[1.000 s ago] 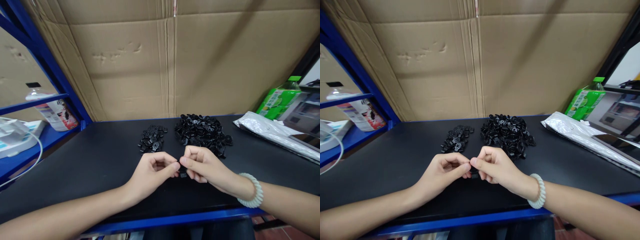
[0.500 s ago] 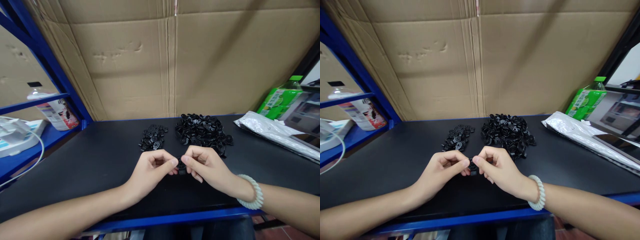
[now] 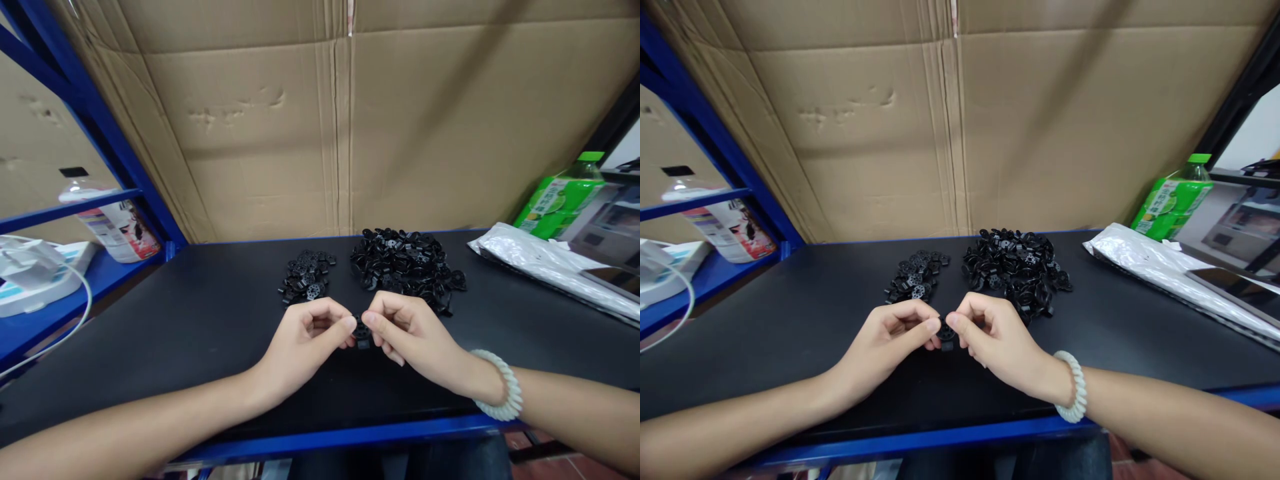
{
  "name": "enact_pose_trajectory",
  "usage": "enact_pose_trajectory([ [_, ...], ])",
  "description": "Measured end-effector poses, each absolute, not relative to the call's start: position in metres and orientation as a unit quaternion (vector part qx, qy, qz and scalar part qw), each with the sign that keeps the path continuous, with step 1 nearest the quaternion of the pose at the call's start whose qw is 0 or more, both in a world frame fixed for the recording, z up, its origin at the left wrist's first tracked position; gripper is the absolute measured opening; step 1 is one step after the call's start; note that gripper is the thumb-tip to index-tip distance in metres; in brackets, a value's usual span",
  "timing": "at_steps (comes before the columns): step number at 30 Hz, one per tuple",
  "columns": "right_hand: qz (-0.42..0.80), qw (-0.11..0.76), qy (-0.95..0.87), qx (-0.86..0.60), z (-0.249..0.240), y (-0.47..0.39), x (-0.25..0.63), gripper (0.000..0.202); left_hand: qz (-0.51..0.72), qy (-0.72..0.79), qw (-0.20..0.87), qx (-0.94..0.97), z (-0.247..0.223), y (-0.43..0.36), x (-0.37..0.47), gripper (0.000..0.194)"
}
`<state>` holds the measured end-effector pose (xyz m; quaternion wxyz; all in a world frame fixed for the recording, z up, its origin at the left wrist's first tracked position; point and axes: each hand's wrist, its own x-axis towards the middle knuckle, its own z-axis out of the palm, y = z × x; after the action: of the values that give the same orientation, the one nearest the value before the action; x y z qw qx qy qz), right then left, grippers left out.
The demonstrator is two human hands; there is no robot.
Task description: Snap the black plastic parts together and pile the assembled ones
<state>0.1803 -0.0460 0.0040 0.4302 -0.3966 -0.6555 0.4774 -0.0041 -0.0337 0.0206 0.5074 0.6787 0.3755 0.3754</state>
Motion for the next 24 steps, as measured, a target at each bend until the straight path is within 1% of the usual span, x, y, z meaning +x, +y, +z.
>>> enact_pose_trajectory([
  [5,0.483,0.426,-0.661,-0.385,0.001,-0.044,0.179,0.032,0.38,0.38,0.514,0.669,0.021,-0.032,-0.005,0.017],
  [12,0.477,0.433,-0.66,-0.387,-0.001,-0.044,0.18,0.034,0.369,0.378,0.519,0.672,0.02,-0.034,-0.003,0.018],
  [15,0.482,0.413,-0.669,-0.387,0.0,-0.042,0.181,0.033,0.359,0.379,0.496,0.694,0.02,-0.033,-0.003,0.019],
  [17,0.453,0.392,-0.697,-0.395,0.004,-0.04,0.184,0.033,0.352,0.386,0.442,0.729,0.022,-0.028,-0.006,0.02],
  [19,0.385,0.389,-0.73,-0.408,0.011,-0.037,0.189,0.033,0.356,0.4,0.342,0.772,0.025,-0.018,-0.013,0.02],
  [22,0.267,0.437,-0.746,-0.426,0.028,-0.028,0.204,0.031,0.359,0.429,0.136,0.817,0.031,0.005,-0.028,0.018],
  [23,0.236,0.457,-0.739,-0.435,0.035,-0.024,0.211,0.031,0.352,0.436,0.076,0.825,0.032,0.014,-0.034,0.017],
  [24,0.21,0.476,-0.728,-0.445,0.043,-0.019,0.219,0.032,0.339,0.442,0.037,0.829,0.032,0.023,-0.039,0.017],
])
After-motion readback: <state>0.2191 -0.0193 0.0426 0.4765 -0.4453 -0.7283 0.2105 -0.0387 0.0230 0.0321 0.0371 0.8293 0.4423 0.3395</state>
